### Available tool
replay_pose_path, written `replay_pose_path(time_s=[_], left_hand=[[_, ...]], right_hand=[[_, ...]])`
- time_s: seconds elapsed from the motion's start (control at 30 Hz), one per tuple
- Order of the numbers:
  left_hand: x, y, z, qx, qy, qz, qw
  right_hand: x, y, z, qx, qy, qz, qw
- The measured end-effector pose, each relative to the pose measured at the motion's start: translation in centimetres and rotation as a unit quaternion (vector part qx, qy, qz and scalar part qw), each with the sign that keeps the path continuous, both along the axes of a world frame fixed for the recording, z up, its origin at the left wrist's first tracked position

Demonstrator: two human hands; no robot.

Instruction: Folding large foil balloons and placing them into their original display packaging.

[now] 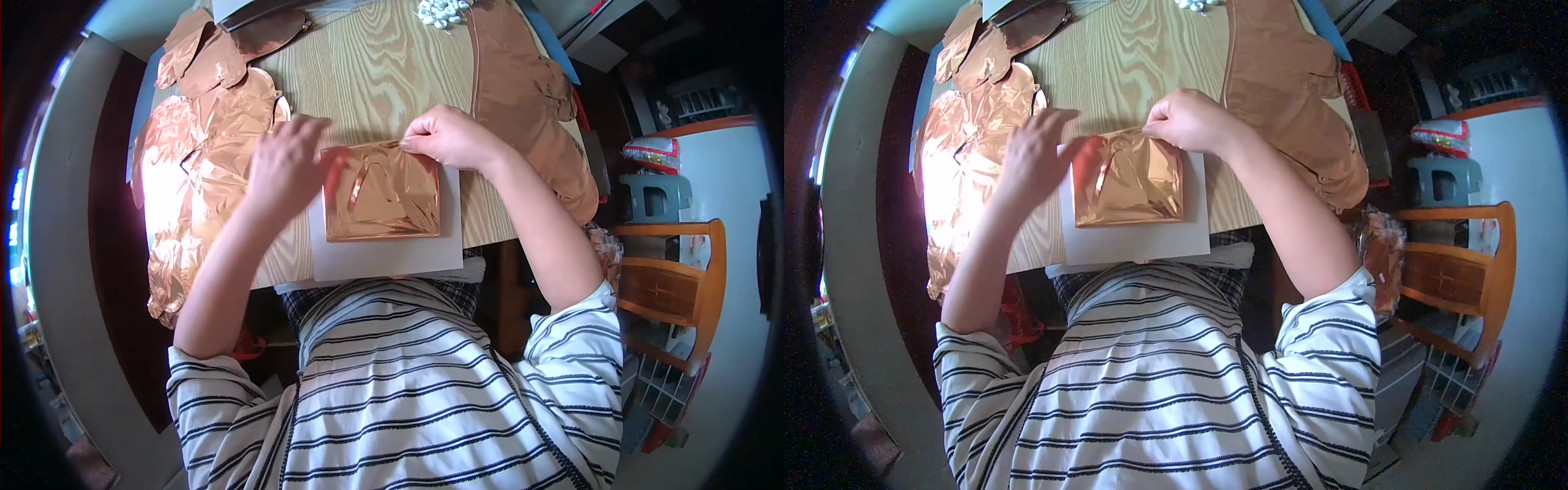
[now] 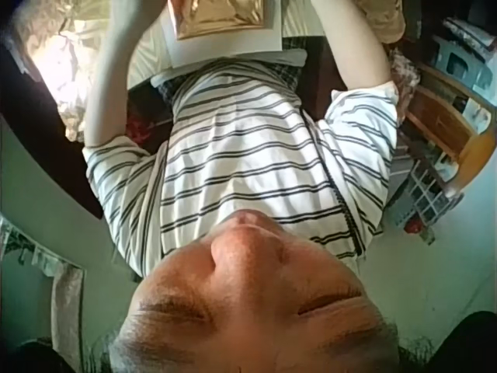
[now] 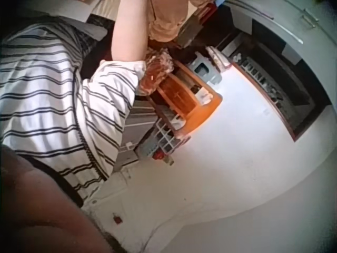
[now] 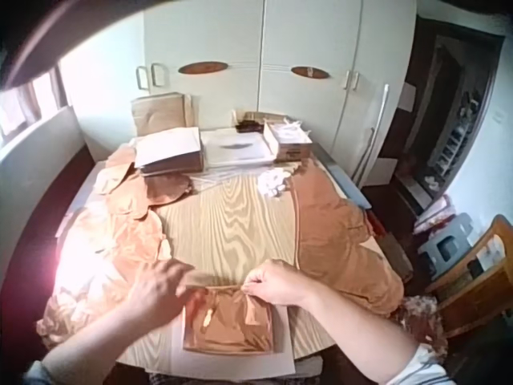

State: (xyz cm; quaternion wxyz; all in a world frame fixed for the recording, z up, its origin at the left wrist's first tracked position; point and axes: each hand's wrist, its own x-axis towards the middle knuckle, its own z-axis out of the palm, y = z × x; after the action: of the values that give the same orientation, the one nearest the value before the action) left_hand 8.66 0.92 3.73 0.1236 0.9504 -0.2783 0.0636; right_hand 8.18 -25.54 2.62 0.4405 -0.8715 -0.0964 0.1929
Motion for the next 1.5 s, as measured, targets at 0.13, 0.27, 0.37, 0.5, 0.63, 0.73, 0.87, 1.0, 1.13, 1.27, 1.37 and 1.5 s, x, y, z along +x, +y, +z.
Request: replay_pose_path(time_s=[0.13, 0.27, 0.37, 0.5, 0.63, 0.73, 0.87, 1.0, 1.13, 1.27, 1.37, 1.5], left_hand=[[-4.6, -2.5, -1.3, -0.063, -0.048, -0.178, 0.981], [-4.8, -2.5, -3.2, -0.035, 0.000, -0.162, 0.986], [-4.3, -2.8, -3.4, -0.019, -0.008, -0.169, 0.985], [-4.0, -3.0, -2.9, -0.028, -0.004, -0.166, 0.986], [-3.9, -3.6, -3.1, -0.056, -0.041, -0.170, 0.983], [-4.0, -3.7, -3.0, -0.047, -0.045, -0.160, 0.985], [-4.3, -4.3, -2.9, -0.024, -0.044, -0.149, 0.988], [-4.6, -4.7, -3.0, -0.009, -0.063, -0.137, 0.989], [-4.9, -5.2, -3.1, 0.011, -0.061, -0.122, 0.991], [-5.1, -5.4, -3.4, 0.029, -0.064, -0.112, 0.991], [-5.1, -5.1, -3.8, 0.026, -0.066, -0.110, 0.991], [-5.3, -4.6, -4.9, -0.020, -0.079, -0.109, 0.991]], right_hand=[[0.1, -0.3, -1.3, -0.050, -0.096, 0.017, 0.994], [-0.6, 0.6, 0.2, -0.103, -0.073, -0.022, 0.992], [-1.9, 0.3, -1.3, -0.195, -0.230, -0.096, 0.949], [-6.3, -1.2, 0.8, -0.309, -0.374, -0.148, 0.862], [-14.3, -2.2, 2.6, -0.270, -0.134, -0.177, 0.937], [-19.0, -1.4, 1.6, -0.170, -0.026, -0.194, 0.966], [-21.1, 0.5, -2.1, 0.227, 0.131, -0.312, 0.913], [-20.1, 2.2, -3.1, 0.430, 0.210, -0.395, 0.784], [-20.5, 2.8, -2.7, 0.374, 0.165, -0.388, 0.826], [-23.1, 0.4, -0.6, 0.327, 0.165, -0.366, 0.855], [-25.2, -3.9, 2.6, 0.142, 0.112, -0.334, 0.925], [-26.7, -9.6, 8.6, 0.026, 0.016, -0.398, 0.917]])
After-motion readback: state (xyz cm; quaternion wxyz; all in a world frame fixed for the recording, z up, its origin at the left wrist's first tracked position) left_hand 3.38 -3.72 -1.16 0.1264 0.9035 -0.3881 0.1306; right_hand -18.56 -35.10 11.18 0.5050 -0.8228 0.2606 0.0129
